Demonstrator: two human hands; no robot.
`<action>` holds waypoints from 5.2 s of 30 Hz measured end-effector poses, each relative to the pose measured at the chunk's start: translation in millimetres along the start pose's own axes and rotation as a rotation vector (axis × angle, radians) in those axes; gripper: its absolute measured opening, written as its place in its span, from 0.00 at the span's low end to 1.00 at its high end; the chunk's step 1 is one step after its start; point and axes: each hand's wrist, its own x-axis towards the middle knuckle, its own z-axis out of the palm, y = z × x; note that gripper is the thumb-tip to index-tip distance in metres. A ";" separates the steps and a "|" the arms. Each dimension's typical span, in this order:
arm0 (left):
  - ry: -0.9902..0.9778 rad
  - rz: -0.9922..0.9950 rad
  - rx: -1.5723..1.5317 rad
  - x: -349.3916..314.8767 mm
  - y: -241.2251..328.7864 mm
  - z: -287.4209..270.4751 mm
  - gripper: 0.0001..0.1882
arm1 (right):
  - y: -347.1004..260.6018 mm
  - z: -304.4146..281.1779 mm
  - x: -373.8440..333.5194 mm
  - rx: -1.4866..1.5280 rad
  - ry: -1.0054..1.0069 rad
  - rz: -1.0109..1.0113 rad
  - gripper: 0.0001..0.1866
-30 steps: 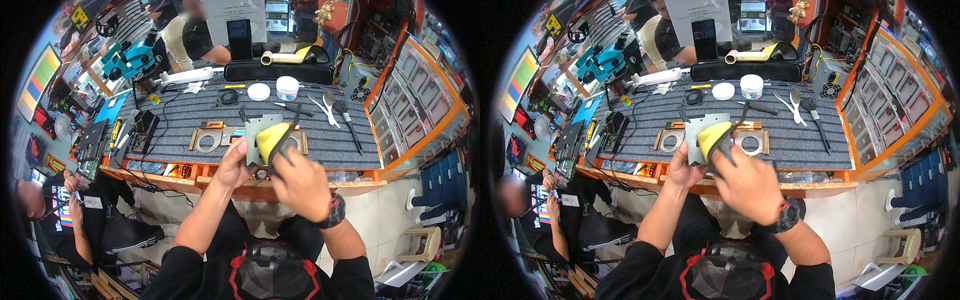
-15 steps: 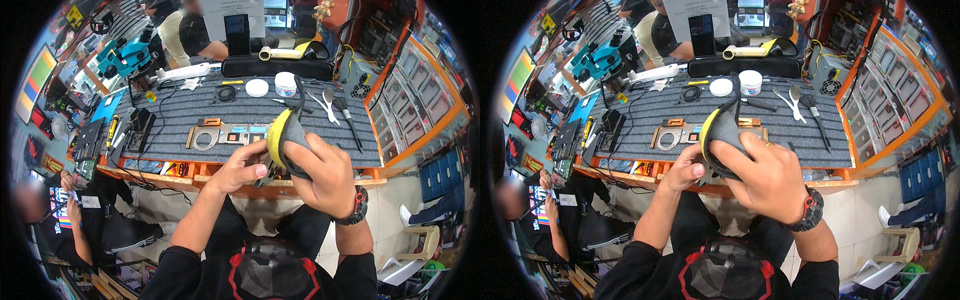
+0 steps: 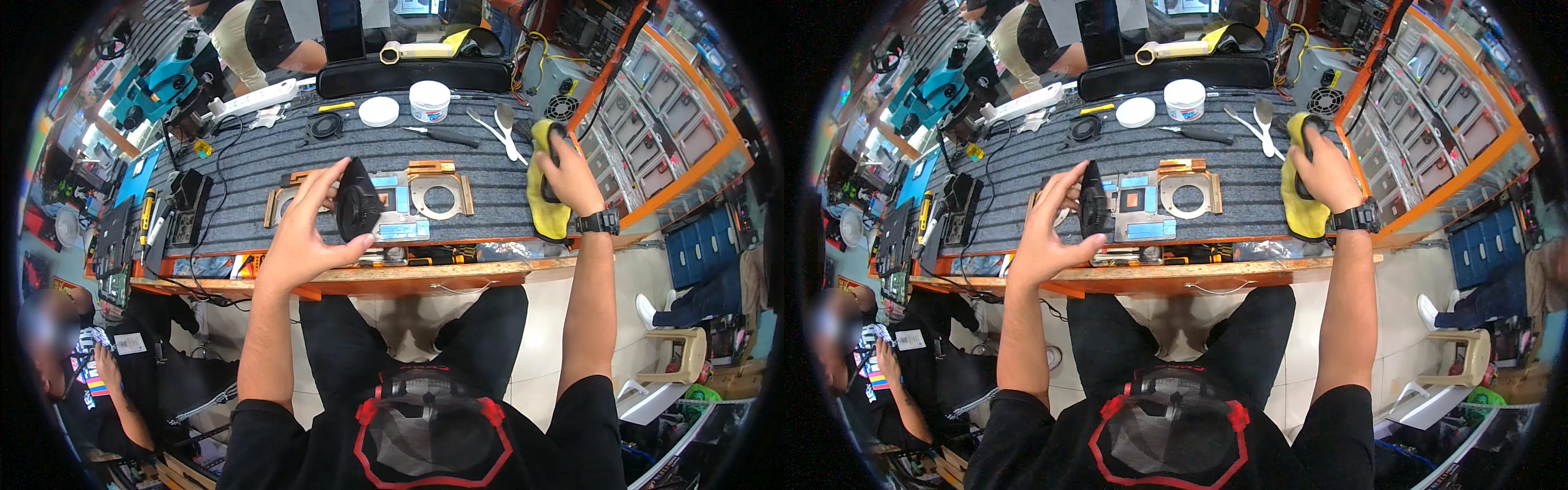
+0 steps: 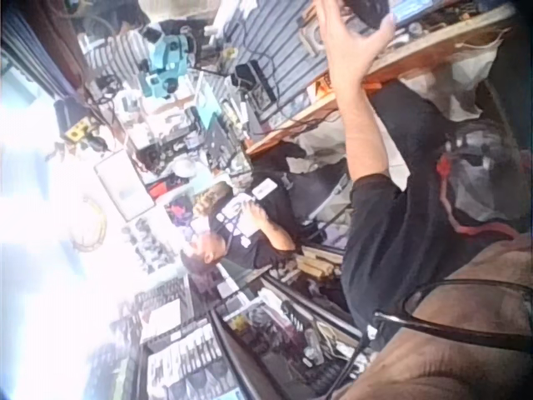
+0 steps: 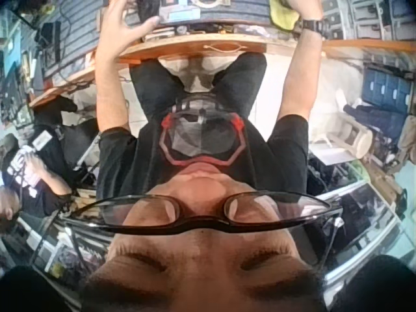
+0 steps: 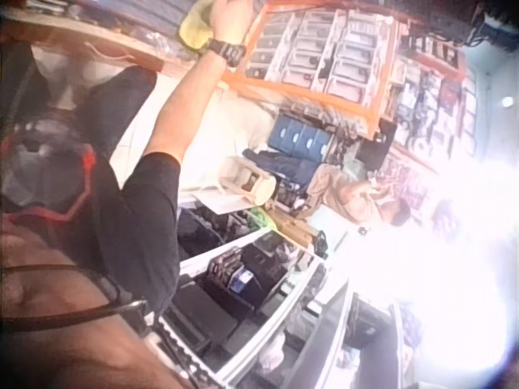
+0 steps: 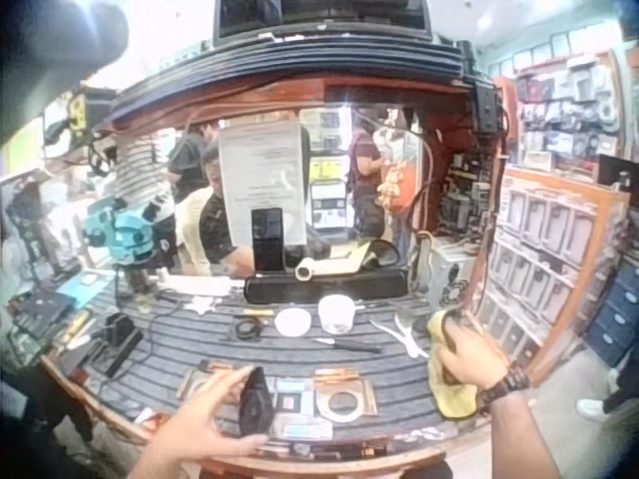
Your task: The person applies adhesive to a metal bracket using a glue gun, then wipes the surface with a yellow cloth. They place circular fan components onto the bracket and position a black plastic cover over the assembly. Finally, they use a screwdriver to fasten the cover to the bracket.
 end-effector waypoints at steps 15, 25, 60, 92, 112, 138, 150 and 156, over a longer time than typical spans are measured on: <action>0.139 0.374 -0.590 18.9 5.7 94.3 0.62 | -150.3 -7.2 -82.4 1.180 -0.452 -0.114 0.47; 0.072 0.342 -0.747 14.1 -0.4 104.3 0.61 | -143.1 -16.0 -63.5 0.475 -0.233 -0.548 0.54; -0.242 -0.499 -1.087 0.2 -17.4 61.8 0.12 | -157.0 -13.7 -106.3 0.233 -0.157 -0.301 0.59; -0.359 -0.472 -0.866 14.5 -10.3 74.5 0.20 | -123.6 37.5 -116.5 1.531 -0.468 0.500 0.12; -0.134 0.174 0.260 43.7 -7.0 83.1 0.44 | -116.7 32.9 -77.8 1.032 -0.249 0.394 0.19; -0.301 0.102 0.344 83.3 -25.5 90.9 0.45 | -87.7 63.4 -87.9 0.921 0.146 0.252 0.13; -0.205 0.192 0.217 81.0 -27.7 88.5 0.48 | -87.1 63.1 -90.5 0.856 0.138 0.239 0.14; 0.113 0.185 0.055 91.5 -64.4 22.3 0.35 | -119.3 37.6 -71.6 0.425 -0.047 -0.212 0.21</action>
